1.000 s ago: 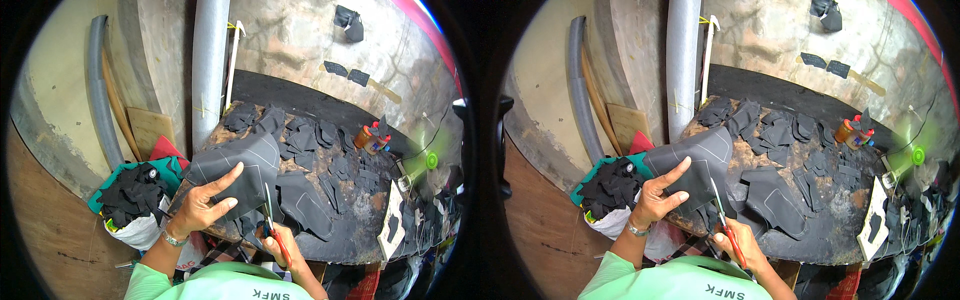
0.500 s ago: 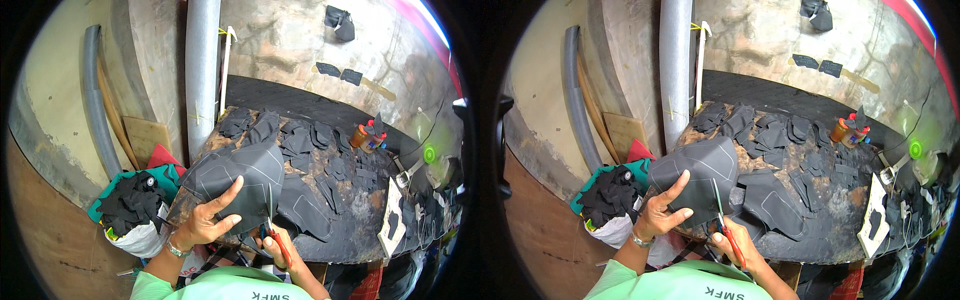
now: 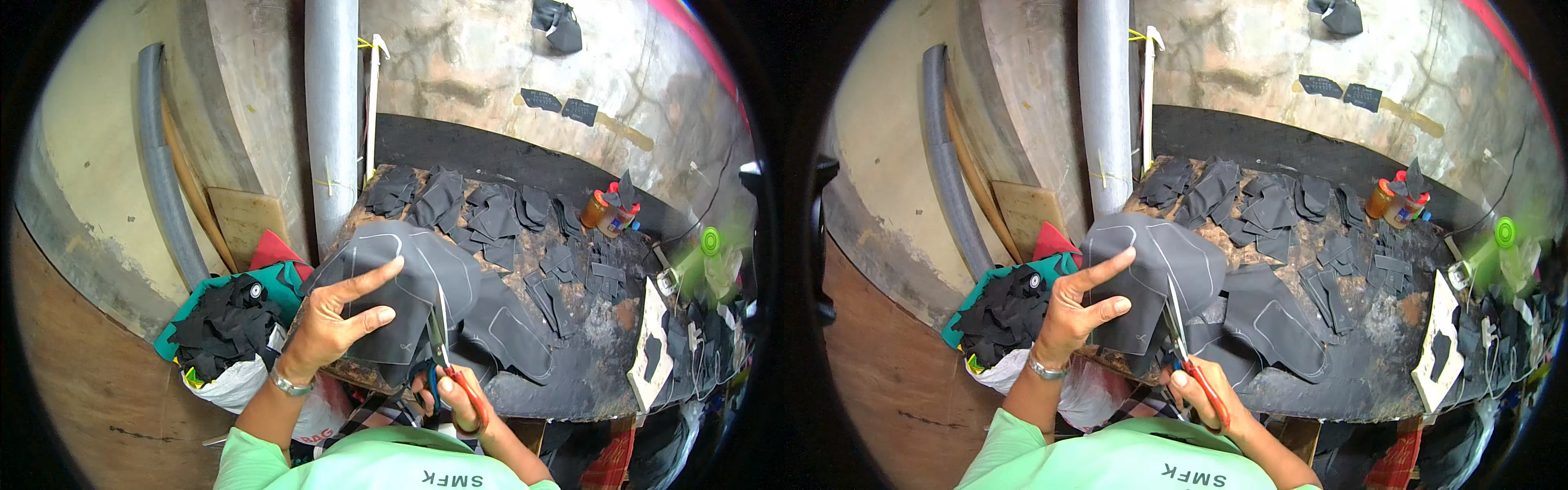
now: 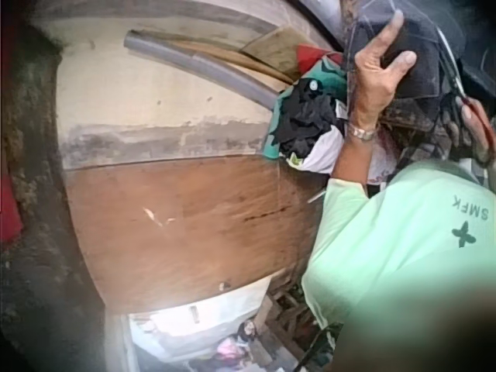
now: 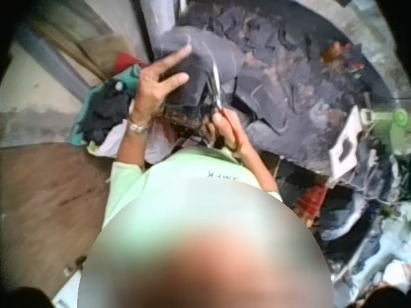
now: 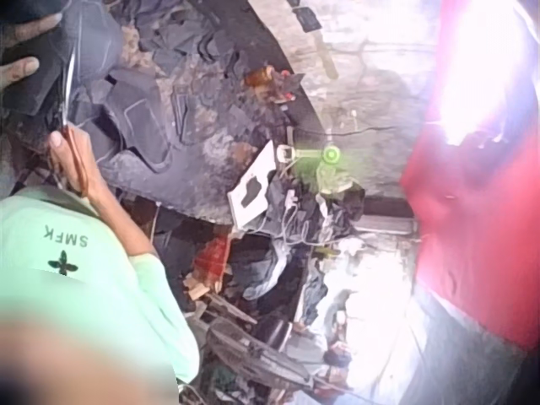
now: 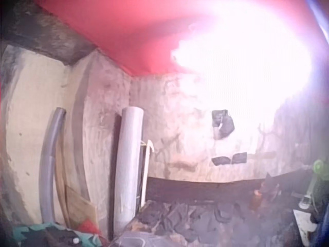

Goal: The person uses red-handled scissors to cut black fabric pieces along white chalk outlines on a worn wooden table. They repeatedly trim edges, rotate the fabric, and stack finished pieces while working in a small workshop.

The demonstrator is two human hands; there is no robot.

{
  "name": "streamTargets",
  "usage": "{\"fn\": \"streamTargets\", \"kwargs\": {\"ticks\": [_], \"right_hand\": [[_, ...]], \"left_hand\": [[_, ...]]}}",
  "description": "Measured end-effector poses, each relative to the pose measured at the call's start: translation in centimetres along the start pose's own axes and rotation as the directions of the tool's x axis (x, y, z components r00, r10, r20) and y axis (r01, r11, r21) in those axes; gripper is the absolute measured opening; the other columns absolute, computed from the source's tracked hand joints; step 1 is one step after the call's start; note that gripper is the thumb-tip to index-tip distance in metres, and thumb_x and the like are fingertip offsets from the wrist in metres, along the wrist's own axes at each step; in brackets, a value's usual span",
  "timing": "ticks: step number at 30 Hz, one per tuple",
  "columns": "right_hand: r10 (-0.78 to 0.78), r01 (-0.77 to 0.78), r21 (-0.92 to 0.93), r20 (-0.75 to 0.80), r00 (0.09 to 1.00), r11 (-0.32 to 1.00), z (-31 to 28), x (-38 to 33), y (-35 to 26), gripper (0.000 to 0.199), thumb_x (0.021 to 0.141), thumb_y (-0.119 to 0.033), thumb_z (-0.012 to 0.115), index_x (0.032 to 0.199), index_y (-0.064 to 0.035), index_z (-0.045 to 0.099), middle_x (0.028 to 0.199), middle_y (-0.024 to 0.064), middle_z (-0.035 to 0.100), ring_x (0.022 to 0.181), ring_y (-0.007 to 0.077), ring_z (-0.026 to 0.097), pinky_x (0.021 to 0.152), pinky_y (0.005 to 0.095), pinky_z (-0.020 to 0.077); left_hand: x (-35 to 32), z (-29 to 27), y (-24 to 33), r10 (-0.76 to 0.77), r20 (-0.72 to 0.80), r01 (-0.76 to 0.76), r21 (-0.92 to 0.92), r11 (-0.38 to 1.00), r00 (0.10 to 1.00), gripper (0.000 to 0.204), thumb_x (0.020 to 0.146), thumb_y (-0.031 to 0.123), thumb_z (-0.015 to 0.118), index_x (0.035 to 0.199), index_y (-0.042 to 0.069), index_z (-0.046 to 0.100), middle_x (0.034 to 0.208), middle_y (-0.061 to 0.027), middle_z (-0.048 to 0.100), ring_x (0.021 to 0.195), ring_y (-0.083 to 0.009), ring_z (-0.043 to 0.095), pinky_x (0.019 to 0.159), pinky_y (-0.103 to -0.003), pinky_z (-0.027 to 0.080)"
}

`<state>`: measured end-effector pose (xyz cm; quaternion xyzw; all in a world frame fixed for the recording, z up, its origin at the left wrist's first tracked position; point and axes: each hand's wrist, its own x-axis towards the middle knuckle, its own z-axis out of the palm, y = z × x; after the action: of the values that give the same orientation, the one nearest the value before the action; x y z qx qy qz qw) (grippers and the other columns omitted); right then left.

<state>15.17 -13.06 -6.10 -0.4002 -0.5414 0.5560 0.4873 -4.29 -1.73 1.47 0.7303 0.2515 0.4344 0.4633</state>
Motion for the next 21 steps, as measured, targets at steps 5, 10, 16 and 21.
{"fn": "streamTargets", "kwargs": {"ticks": [5, 10, 16, 21], "right_hand": [[0.044, -0.052, 0.112, 0.073, 0.996, 0.992, -0.1, 0.6, -0.3, 0.063, 0.092, -0.058, 0.046, 0.094, 0.0041, 0.056, 0.069, 0.0047, 0.051, 0.065, 0.0146, 0.048, 0.059, 0.0287, 0.0398], [0.143, -0.126, -0.185, 0.084, 0.986, 0.975, -1.2, 0.8, -1.2, 0.065, 0.090, -0.062, 0.047, 0.084, 0.0028, 0.054, 0.066, 0.0077, 0.051, 0.064, 0.0171, 0.049, 0.058, 0.0330, 0.0407], [0.214, -0.189, -0.203, 0.112, 0.970, 0.961, -2.1, 0.1, -2.6, 0.045, 0.087, -0.045, 0.061, 0.081, 0.0001, 0.059, 0.060, 0.0029, 0.051, 0.054, 0.0096, 0.048, 0.049, 0.0251, 0.0378], [0.263, -0.249, -0.179, 0.059, 0.963, 0.952, -1.7, -0.7, -3.1, 0.044, 0.089, -0.041, 0.063, 0.078, 0.0009, 0.059, 0.059, -0.0014, 0.045, 0.059, 0.0079, 0.040, 0.050, 0.0282, 0.0342]], "left_hand": [[1.2, -1.0, 1.8, 0.001, 0.200, -0.017, 0.075, 0.997, 0.980, 0.057, 0.083, 0.001, 0.068, 0.138, 0.002, 0.049, 0.141, -0.0085, 0.052, 0.128, -0.0153, 0.047, 0.110, -0.030, 0.033], [2.8, -2.8, 2.4, 0.058, 0.368, -0.111, 0.123, 0.986, 0.928, 0.061, 0.082, 0.001, 0.067, 0.139, 0.001, 0.046, 0.143, -0.0096, 0.049, 0.132, -0.0180, 0.045, 0.112, -0.032, 0.030], [3.8, -4.0, 2.8, 0.010, 0.505, -0.093, 0.140, 0.986, 0.863, 0.060, 0.084, 0.007, 0.067, 0.140, 0.003, 0.045, 0.144, -0.0095, 0.048, 0.129, -0.0180, 0.048, 0.110, -0.032, 0.032], [3.7, -4.2, 2.4, -0.007, 0.413, -0.086, 0.208, 0.974, 0.911, 0.049, 0.084, 0.010, 0.070, 0.131, 0.007, 0.058, 0.132, -0.0070, 0.059, 0.122, -0.0179, 0.055, 0.111, -0.035, 0.031]]}}
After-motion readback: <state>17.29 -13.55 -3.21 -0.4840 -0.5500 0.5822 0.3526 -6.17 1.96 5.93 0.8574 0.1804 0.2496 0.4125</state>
